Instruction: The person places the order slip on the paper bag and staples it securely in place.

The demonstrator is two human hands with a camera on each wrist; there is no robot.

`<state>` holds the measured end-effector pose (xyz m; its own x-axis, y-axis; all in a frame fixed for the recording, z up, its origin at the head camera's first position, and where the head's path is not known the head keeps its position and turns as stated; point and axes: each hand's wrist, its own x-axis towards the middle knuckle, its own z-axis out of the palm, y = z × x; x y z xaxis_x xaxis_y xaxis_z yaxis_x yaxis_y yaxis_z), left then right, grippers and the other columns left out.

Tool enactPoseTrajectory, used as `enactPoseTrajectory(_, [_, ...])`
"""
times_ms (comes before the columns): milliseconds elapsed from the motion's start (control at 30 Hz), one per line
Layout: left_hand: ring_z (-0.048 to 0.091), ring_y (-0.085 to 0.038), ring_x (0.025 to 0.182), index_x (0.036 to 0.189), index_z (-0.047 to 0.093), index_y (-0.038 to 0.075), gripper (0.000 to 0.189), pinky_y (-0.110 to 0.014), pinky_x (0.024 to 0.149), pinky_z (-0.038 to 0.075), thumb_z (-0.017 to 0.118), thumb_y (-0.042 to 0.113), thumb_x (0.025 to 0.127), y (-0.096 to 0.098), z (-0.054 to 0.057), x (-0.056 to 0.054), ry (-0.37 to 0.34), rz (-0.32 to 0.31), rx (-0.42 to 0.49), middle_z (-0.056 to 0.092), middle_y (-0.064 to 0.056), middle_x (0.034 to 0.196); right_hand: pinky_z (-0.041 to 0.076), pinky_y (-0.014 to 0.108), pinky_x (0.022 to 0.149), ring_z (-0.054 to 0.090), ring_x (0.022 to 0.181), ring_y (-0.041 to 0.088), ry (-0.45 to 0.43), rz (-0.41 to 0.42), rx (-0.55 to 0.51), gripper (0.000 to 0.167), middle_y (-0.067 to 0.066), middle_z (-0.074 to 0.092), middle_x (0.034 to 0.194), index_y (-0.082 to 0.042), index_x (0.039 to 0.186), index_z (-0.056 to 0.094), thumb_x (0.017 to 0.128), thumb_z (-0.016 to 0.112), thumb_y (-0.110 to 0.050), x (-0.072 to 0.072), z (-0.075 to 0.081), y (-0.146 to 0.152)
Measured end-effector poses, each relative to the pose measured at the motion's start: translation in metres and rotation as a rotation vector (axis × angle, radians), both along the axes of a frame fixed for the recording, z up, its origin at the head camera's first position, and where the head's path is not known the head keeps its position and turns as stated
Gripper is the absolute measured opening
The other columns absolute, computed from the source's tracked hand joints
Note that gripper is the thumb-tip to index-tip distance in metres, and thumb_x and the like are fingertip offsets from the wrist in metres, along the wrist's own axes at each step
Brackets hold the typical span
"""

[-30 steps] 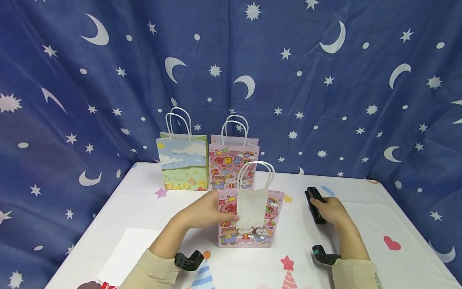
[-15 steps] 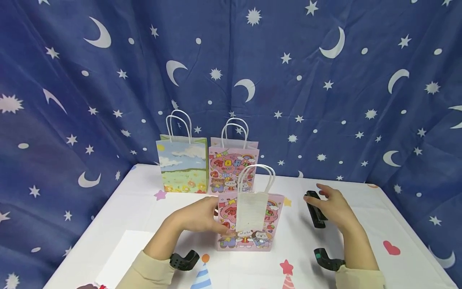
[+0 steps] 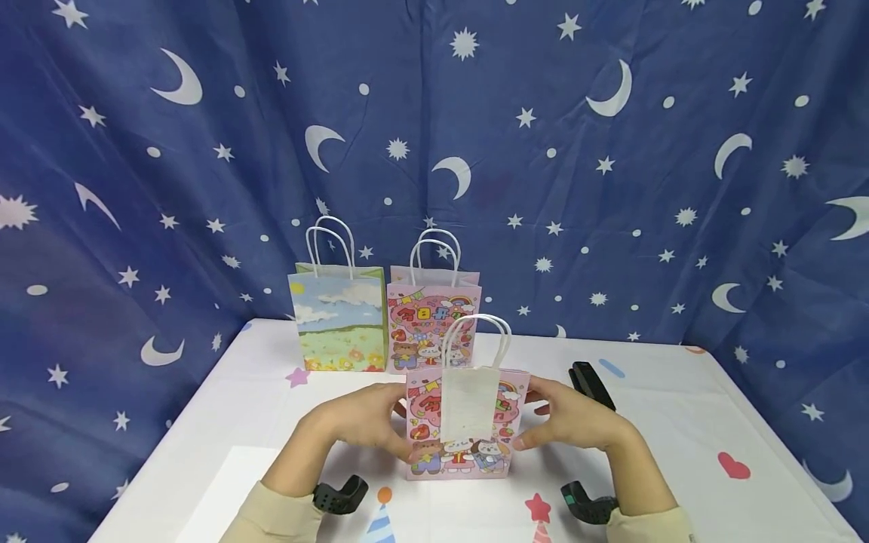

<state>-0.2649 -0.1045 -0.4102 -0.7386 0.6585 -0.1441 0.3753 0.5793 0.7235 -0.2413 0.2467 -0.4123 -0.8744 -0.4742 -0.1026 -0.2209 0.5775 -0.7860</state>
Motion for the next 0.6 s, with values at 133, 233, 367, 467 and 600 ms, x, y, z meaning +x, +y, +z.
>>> enactPoseTrajectory(133, [0.064,-0.023,0.114,0.118,0.065,0.026,0.062,-0.045,0.100,0.051,0.097,0.031,0.065,0.000,-0.004,0.001,-0.019,0.024,-0.041,0.068,0.008,0.120,0.048,0.061,0.102,0.058,0.121,0.028,-0.041,0.063,-0.004,0.070,0.002,0.067,0.129,-0.016,0.134,0.062,0.073,0.094,-0.025,-0.001,-0.008,-0.012])
enactPoseTrajectory(233, [0.065,-0.026,0.112,0.113,0.065,0.023,0.059,-0.045,0.097,0.052,0.098,0.030,0.065,0.001,-0.006,0.003,-0.035,0.036,-0.066,0.068,0.004,0.116,0.049,0.057,0.099,0.058,0.116,0.024,-0.069,0.086,-0.004,0.062,-0.001,0.071,0.124,-0.016,0.129,0.066,0.073,0.093,-0.021,-0.001,-0.012,-0.017])
enactPoseTrajectory(367, [0.067,-0.025,0.105,0.110,0.067,0.020,0.055,-0.041,0.092,0.054,0.098,0.027,0.065,0.002,-0.009,0.004,-0.052,0.041,-0.065,0.069,0.004,0.109,0.048,0.050,0.097,0.058,0.113,0.023,-0.087,0.103,-0.017,0.058,-0.002,0.074,0.118,-0.016,0.125,0.068,0.073,0.091,-0.019,0.000,-0.016,-0.022])
enactPoseTrajectory(467, [0.069,-0.024,0.104,0.111,0.067,0.020,0.054,-0.039,0.090,0.055,0.097,0.027,0.066,0.002,-0.009,0.003,-0.054,0.041,-0.053,0.069,0.004,0.110,0.049,0.048,0.096,0.059,0.113,0.023,-0.082,0.112,-0.024,0.058,-0.001,0.075,0.117,-0.013,0.126,0.066,0.073,0.089,-0.017,0.000,-0.017,-0.022])
enactPoseTrajectory(600, [0.070,-0.023,0.106,0.113,0.068,0.021,0.051,-0.035,0.089,0.054,0.095,0.029,0.069,0.002,-0.009,0.000,-0.028,0.028,-0.029,0.070,0.006,0.110,0.051,0.048,0.097,0.061,0.111,0.023,-0.080,0.102,-0.021,0.058,0.001,0.075,0.116,-0.009,0.129,0.063,0.076,0.088,-0.016,-0.002,-0.016,-0.021])
